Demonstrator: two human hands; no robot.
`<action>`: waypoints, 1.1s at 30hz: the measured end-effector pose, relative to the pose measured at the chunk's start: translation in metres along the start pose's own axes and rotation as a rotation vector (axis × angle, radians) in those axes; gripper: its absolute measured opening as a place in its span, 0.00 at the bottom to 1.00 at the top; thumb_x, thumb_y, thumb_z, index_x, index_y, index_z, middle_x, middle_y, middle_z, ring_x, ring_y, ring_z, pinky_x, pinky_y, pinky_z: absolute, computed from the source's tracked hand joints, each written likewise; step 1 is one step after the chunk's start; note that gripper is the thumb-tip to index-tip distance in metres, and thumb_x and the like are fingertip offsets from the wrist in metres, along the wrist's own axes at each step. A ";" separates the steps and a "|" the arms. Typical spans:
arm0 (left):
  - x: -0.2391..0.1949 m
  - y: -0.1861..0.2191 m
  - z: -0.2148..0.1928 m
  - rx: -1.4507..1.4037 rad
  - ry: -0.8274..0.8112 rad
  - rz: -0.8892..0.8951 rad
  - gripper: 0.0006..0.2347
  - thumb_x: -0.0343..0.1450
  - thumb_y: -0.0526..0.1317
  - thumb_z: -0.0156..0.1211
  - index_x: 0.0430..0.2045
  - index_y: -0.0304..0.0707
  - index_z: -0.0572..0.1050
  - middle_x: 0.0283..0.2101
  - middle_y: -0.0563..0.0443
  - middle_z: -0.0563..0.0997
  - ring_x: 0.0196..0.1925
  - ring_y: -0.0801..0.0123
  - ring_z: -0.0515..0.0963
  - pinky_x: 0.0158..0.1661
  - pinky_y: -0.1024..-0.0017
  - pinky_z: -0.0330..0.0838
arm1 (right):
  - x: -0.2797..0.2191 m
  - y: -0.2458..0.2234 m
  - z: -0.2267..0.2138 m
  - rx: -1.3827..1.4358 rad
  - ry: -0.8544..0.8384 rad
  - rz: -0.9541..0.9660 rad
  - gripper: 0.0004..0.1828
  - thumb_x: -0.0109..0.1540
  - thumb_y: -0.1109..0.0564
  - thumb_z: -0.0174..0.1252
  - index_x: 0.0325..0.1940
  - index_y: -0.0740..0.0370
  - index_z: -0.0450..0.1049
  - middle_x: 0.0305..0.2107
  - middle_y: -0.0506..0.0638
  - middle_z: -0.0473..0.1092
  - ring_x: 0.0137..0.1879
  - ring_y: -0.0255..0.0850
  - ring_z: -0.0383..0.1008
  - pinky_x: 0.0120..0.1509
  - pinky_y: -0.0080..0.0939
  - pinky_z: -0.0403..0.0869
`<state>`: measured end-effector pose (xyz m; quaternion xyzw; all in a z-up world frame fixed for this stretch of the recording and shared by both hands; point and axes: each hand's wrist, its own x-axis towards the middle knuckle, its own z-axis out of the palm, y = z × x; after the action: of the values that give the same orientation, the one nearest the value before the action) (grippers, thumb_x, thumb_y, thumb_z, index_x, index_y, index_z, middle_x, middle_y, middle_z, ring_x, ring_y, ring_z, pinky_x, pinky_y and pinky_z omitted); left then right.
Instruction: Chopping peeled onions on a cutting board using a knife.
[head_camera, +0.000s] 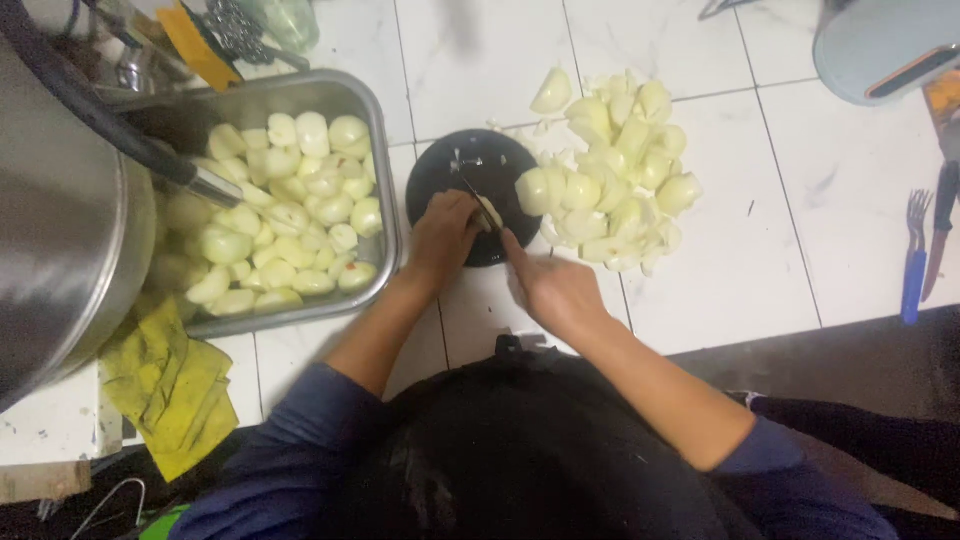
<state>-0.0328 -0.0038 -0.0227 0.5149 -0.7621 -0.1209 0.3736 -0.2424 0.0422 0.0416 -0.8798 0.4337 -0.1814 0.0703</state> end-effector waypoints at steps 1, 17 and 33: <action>0.002 0.001 -0.002 0.003 0.007 -0.001 0.08 0.65 0.30 0.64 0.35 0.36 0.75 0.42 0.45 0.78 0.48 0.46 0.76 0.49 0.56 0.72 | 0.001 0.003 0.008 -0.001 0.002 -0.007 0.28 0.64 0.56 0.58 0.69 0.63 0.68 0.16 0.53 0.70 0.20 0.49 0.70 0.21 0.52 0.68; -0.034 -0.052 -0.046 -0.071 0.108 -0.254 0.12 0.67 0.30 0.67 0.43 0.32 0.75 0.54 0.39 0.77 0.54 0.47 0.76 0.55 0.60 0.72 | -0.013 0.002 0.026 0.096 -0.181 0.059 0.31 0.64 0.54 0.55 0.73 0.52 0.64 0.17 0.55 0.72 0.23 0.52 0.73 0.26 0.53 0.71; -0.050 -0.168 -0.054 0.465 -0.335 -0.482 0.21 0.57 0.34 0.68 0.45 0.36 0.76 0.49 0.38 0.76 0.51 0.41 0.76 0.50 0.53 0.72 | -0.014 0.061 0.010 -0.104 -0.142 0.351 0.33 0.62 0.54 0.57 0.73 0.53 0.65 0.13 0.61 0.69 0.19 0.58 0.71 0.25 0.59 0.69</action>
<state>0.1305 -0.0233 -0.1033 0.7237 -0.6765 -0.1118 0.0774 -0.2915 0.0149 0.0113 -0.8036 0.5834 -0.0812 0.0856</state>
